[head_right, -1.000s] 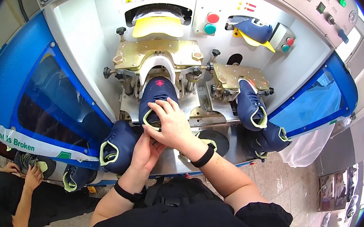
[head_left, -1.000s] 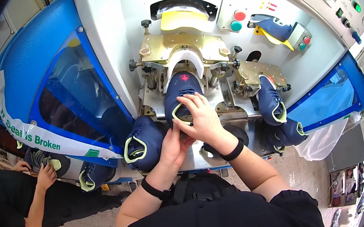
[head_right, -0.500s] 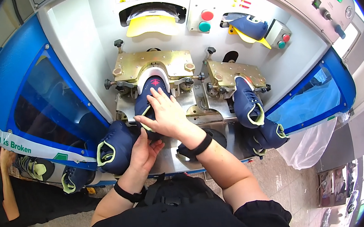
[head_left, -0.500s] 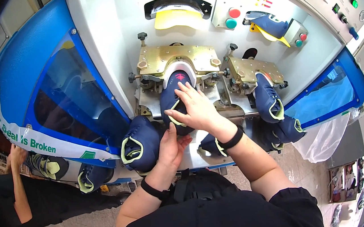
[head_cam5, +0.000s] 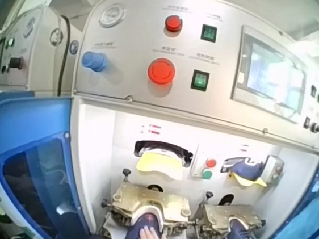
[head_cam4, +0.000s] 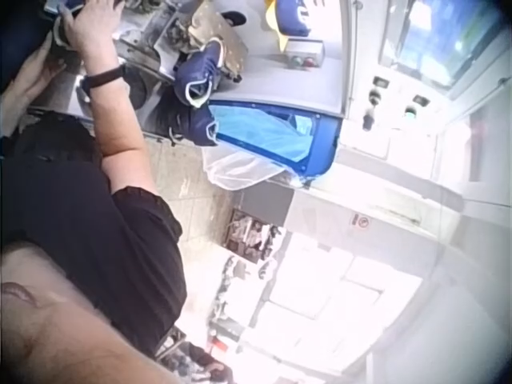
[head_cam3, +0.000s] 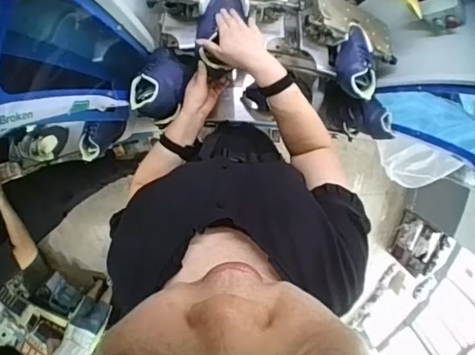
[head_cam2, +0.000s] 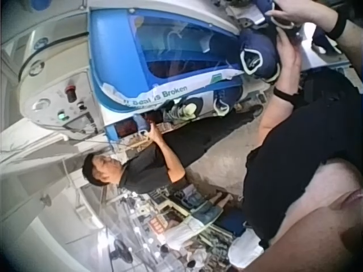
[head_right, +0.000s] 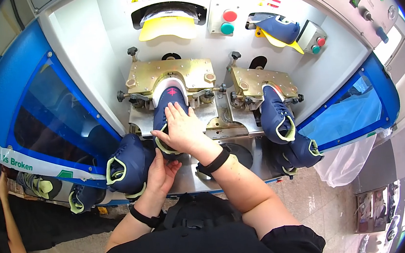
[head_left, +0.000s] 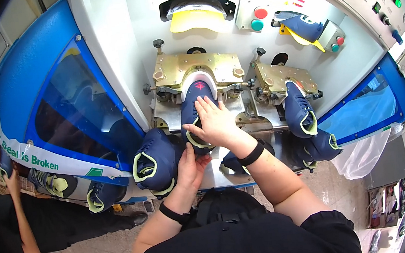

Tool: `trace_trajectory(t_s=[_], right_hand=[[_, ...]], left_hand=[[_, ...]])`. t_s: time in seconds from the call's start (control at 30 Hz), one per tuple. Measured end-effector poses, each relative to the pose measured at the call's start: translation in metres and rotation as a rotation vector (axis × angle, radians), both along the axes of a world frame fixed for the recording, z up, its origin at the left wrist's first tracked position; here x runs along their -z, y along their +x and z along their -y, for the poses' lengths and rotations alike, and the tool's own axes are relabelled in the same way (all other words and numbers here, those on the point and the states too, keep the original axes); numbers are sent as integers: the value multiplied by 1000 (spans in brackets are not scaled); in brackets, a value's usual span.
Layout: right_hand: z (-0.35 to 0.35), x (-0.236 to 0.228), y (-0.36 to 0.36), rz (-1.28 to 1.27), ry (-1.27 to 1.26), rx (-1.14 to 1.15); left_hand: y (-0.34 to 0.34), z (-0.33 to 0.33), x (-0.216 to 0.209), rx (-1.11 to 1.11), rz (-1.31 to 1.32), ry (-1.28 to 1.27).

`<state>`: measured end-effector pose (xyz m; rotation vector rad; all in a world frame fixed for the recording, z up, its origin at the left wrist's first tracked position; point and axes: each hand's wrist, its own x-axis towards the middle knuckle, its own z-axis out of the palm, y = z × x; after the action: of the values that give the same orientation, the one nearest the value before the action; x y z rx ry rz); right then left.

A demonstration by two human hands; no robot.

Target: Operating a heel-lasting and shaping machine to form shoe uppers in a factory.

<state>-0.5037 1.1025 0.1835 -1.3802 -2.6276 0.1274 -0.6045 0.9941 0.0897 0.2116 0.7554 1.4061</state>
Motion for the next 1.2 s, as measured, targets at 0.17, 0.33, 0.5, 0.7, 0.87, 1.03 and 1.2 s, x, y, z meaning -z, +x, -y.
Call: trace_trajectory(t_s=[0.17, 0.33, 0.5, 0.7, 0.87, 1.03, 1.2], right_hand=[[4, 7, 10, -55, 72, -29], [32, 35, 74, -762, 243, 48], [81, 96, 135, -250, -84, 539], [81, 117, 161, -823, -580, 500], [121, 25, 190, -1539, -820, 306], [146, 3, 213, -1743, -929, 67], [126, -33, 225, -879, 418, -194]], left_hand=[[5, 2, 6, -48, -13, -8], [0, 3, 11, -68, -53, -16], [7, 2, 6, -57, -13, -49], [19, 19, 65, 341, -78, -442], [52, 8, 10, 966, -60, -268], [103, 2, -77, 638, 286, 232], [92, -5, -123, 249, 79, 305]])
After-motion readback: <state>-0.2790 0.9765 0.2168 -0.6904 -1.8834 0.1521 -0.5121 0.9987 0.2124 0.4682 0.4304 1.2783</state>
